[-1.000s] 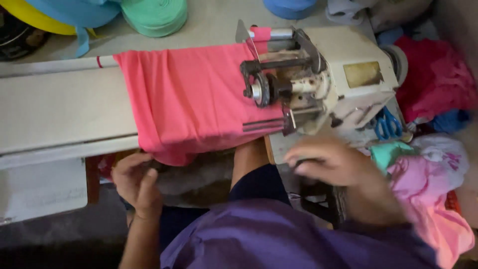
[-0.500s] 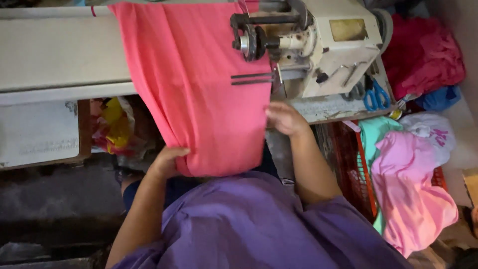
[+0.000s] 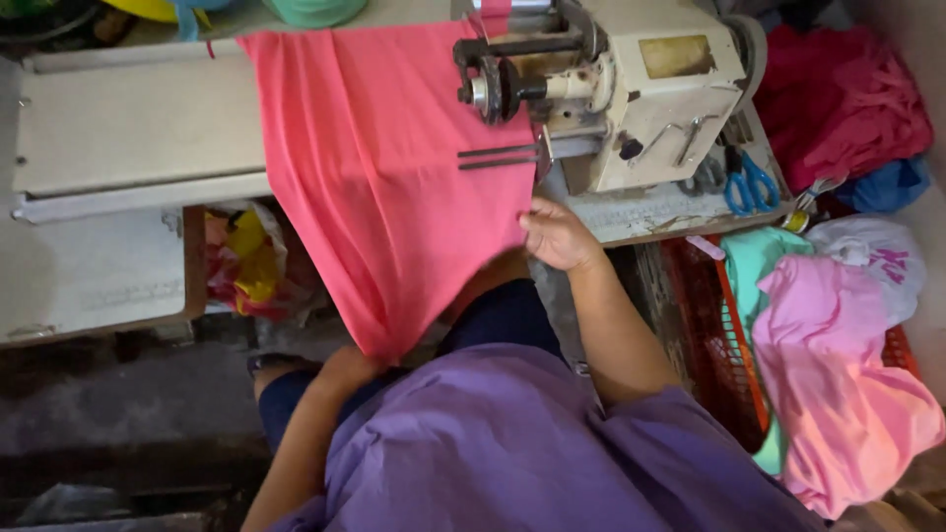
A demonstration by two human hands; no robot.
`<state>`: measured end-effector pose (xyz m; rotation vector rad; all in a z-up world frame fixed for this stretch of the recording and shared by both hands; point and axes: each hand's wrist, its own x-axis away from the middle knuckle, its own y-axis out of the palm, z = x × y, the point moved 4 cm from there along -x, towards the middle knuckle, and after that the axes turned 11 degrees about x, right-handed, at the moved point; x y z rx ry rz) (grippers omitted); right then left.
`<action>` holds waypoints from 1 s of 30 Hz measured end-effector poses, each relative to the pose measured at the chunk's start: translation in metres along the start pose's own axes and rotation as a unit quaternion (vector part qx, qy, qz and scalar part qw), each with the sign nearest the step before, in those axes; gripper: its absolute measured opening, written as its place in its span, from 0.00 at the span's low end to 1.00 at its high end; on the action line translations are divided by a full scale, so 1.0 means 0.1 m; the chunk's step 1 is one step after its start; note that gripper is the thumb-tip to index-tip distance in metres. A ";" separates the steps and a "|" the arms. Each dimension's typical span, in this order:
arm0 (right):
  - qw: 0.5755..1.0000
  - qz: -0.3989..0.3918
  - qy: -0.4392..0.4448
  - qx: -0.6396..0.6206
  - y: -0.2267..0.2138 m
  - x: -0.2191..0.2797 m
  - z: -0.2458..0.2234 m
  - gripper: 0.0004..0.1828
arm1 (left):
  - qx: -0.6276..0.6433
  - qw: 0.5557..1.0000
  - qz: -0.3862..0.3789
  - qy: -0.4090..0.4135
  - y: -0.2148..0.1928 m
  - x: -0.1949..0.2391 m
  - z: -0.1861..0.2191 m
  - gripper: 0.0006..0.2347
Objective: Operating a fabric cutting machine to create strips from a piece of pink cloth and then winding the strips into a roll.
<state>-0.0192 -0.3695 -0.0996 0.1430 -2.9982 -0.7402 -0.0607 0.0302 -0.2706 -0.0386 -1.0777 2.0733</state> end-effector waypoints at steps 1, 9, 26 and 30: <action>1.000 -0.015 0.002 -0.001 0.03 0.00 0.00 0.14 | -0.009 1.000 0.006 0.004 -0.05 -0.03 0.00 0.15; 0.998 -0.019 0.017 0.056 -0.28 -0.08 0.19 0.10 | -0.059 0.997 0.043 0.031 -0.14 -0.27 0.12 0.14; 0.998 -0.001 0.009 0.057 -0.04 -0.13 -0.14 0.11 | 0.320 0.921 0.055 -0.217 0.04 -0.55 -0.58 0.31; 0.995 -0.004 0.020 0.100 0.12 -0.06 -0.29 0.08 | 0.272 0.931 0.029 -0.240 0.01 -0.53 -0.55 0.34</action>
